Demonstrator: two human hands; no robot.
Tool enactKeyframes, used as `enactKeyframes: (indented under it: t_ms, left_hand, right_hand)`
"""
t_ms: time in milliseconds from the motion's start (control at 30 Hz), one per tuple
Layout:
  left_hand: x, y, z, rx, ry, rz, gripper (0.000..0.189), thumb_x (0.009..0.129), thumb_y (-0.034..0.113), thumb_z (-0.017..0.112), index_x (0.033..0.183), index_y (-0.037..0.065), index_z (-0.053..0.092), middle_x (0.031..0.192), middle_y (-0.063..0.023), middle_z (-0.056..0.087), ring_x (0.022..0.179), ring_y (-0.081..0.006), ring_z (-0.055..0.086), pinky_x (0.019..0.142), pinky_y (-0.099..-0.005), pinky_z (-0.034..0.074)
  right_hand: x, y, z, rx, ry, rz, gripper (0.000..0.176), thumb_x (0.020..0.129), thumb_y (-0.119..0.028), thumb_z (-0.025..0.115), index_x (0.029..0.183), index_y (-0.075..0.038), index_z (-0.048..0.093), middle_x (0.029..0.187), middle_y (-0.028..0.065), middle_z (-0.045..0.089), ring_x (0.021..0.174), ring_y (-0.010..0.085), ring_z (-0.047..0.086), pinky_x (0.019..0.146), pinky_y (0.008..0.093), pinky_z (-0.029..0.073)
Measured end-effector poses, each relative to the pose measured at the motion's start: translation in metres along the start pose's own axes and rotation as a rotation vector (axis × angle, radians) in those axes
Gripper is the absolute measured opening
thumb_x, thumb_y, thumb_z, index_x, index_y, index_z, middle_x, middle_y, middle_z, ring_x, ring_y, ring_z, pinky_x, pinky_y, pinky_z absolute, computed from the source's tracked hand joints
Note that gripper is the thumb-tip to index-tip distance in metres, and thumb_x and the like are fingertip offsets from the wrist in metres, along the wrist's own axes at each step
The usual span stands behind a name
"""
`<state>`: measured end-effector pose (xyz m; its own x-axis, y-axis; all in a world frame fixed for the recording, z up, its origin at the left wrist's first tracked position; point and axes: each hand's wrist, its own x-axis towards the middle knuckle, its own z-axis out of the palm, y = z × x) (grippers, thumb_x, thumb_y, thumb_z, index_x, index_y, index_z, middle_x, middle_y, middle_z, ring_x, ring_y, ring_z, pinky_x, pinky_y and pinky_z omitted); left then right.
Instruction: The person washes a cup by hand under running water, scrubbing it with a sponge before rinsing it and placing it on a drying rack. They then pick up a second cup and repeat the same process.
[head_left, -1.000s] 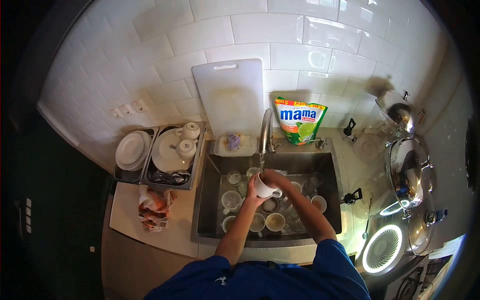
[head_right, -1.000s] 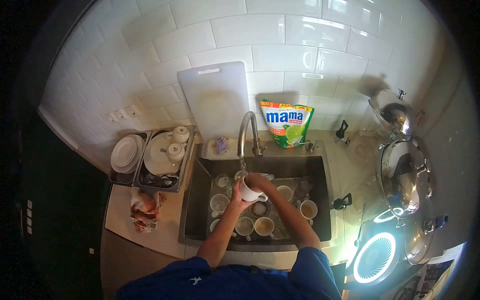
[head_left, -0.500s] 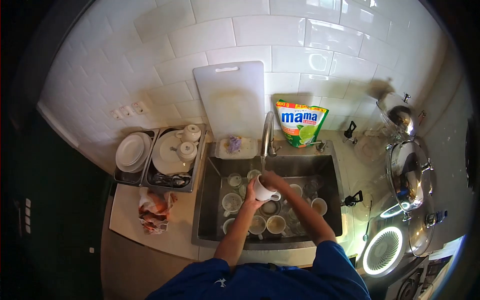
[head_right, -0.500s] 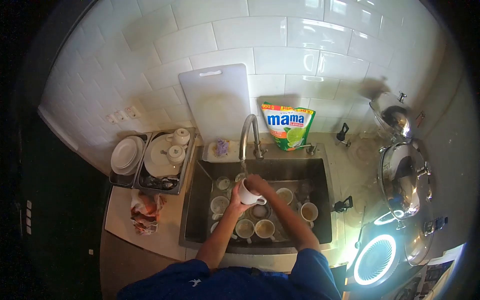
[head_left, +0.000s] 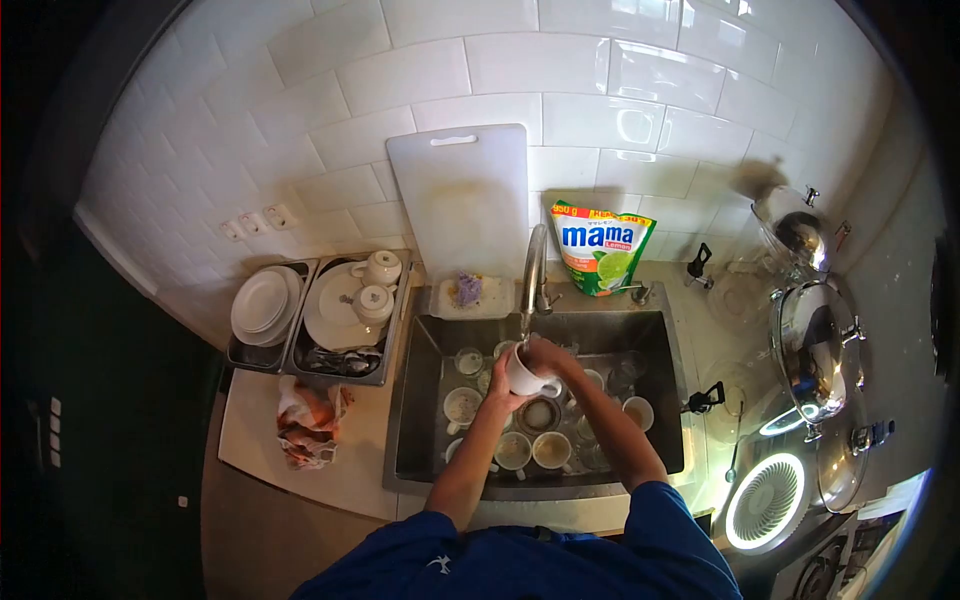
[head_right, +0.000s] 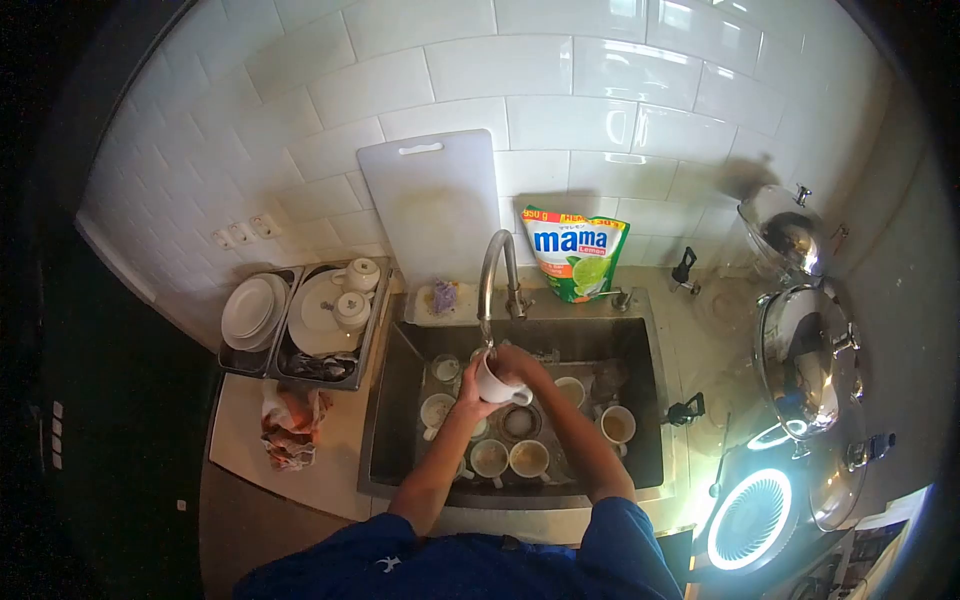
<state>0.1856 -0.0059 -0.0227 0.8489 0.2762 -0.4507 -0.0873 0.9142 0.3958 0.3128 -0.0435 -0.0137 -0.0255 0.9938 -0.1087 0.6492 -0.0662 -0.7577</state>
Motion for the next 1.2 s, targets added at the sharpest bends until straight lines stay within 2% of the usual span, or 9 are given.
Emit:
enactKeyframes:
  t_ms: [167,300,333,467,567,700,833,867,1200]
  left_hand:
    - [0.006,-0.004,-0.01,0.023,0.082,-0.016,0.052,0.073,0.053,0.05,0.114,0.02,0.05,0.115,-0.0063,0.05,0.108,-0.0283,0.046,0.088,-0.0527,0.034]
    - [-0.01,-0.006,0.006,0.049,-0.028,0.005,0.054,0.074,0.054,0.05,0.115,0.02,0.049,0.114,-0.0061,0.051,0.105,-0.0278,0.049,0.087,-0.0514,0.036]
    - [-0.008,-0.006,0.007,0.085,0.082,0.017,0.06,0.076,0.057,0.043,0.121,0.018,0.044,0.12,-0.0079,0.047,0.111,-0.0299,0.044,0.091,-0.0537,0.033]
    - [-0.002,-0.011,-0.004,0.064,0.039,0.005,0.059,0.077,0.055,0.041,0.123,0.019,0.043,0.124,-0.0081,0.045,0.113,-0.0308,0.042,0.091,-0.055,0.031]
    - [-0.014,-0.006,0.013,0.008,0.103,0.003,0.054,0.075,0.053,0.048,0.117,0.019,0.048,0.116,-0.0054,0.051,0.105,-0.0279,0.049,0.086,-0.0519,0.037]
    - [-0.008,-0.006,0.005,0.022,0.182,0.002,0.053,0.075,0.053,0.049,0.115,0.019,0.049,0.115,-0.0061,0.051,0.103,-0.0284,0.049,0.086,-0.0518,0.037]
    - [0.002,-0.007,-0.01,0.027,-0.068,-0.021,0.052,0.074,0.054,0.049,0.114,0.021,0.049,0.115,-0.0057,0.051,0.105,-0.0288,0.048,0.087,-0.054,0.034]
    - [0.006,-0.006,-0.015,0.048,0.025,0.006,0.051,0.074,0.054,0.05,0.114,0.021,0.05,0.113,-0.0057,0.051,0.106,-0.0284,0.047,0.087,-0.054,0.033]
    - [0.003,-0.005,-0.013,0.052,0.318,-0.12,0.054,0.075,0.053,0.048,0.116,0.018,0.047,0.118,-0.0086,0.047,0.107,-0.0304,0.044,0.088,-0.0561,0.031]
  right_hand:
    - [-0.009,-0.029,-0.003,-0.179,0.19,0.422,0.021,0.063,-0.013,0.062,0.078,0.0,0.063,0.079,0.0196,0.062,0.071,0.0331,0.061,0.061,0.0372,0.047]
    - [-0.017,-0.02,-0.016,0.0,-0.207,-0.006,0.019,0.065,-0.012,0.061,0.079,0.001,0.061,0.078,0.0195,0.062,0.069,0.0304,0.061,0.06,0.0374,0.047]
    - [-0.01,-0.014,-0.001,-0.112,0.11,0.275,0.02,0.062,-0.01,0.061,0.079,0.0,0.061,0.079,0.0168,0.063,0.064,0.0238,0.058,0.058,0.0357,0.046]
    - [-0.012,-0.002,-0.003,0.101,-0.205,0.069,0.024,0.062,-0.012,0.06,0.082,-0.001,0.062,0.078,0.0159,0.062,0.067,0.0243,0.058,0.059,0.0358,0.046]
    - [-0.007,-0.012,0.002,-0.467,-0.004,-0.008,0.028,0.061,-0.015,0.062,0.085,-0.001,0.062,0.08,0.0178,0.062,0.069,0.0279,0.06,0.06,0.0369,0.047]
    - [-0.006,-0.009,0.003,-0.103,0.076,0.238,0.031,0.06,-0.018,0.063,0.086,-0.002,0.062,0.083,0.0204,0.061,0.071,0.0304,0.061,0.063,0.0376,0.047]
    - [-0.013,-0.013,-0.006,0.022,-0.15,-0.044,0.024,0.064,-0.02,0.062,0.078,-0.001,0.063,0.071,0.0186,0.061,0.063,0.0272,0.061,0.056,0.0371,0.046]
    - [-0.016,-0.014,-0.002,-0.036,0.12,0.218,0.024,0.07,-0.024,0.06,0.073,0.0,0.062,0.067,0.0186,0.06,0.061,0.0296,0.061,0.052,0.0375,0.045]
    - [-0.058,-0.046,0.037,0.093,0.734,0.15,0.042,0.083,-0.036,0.051,0.073,0.003,0.06,0.06,0.0203,0.056,0.056,0.0322,0.059,0.053,0.0366,0.044]
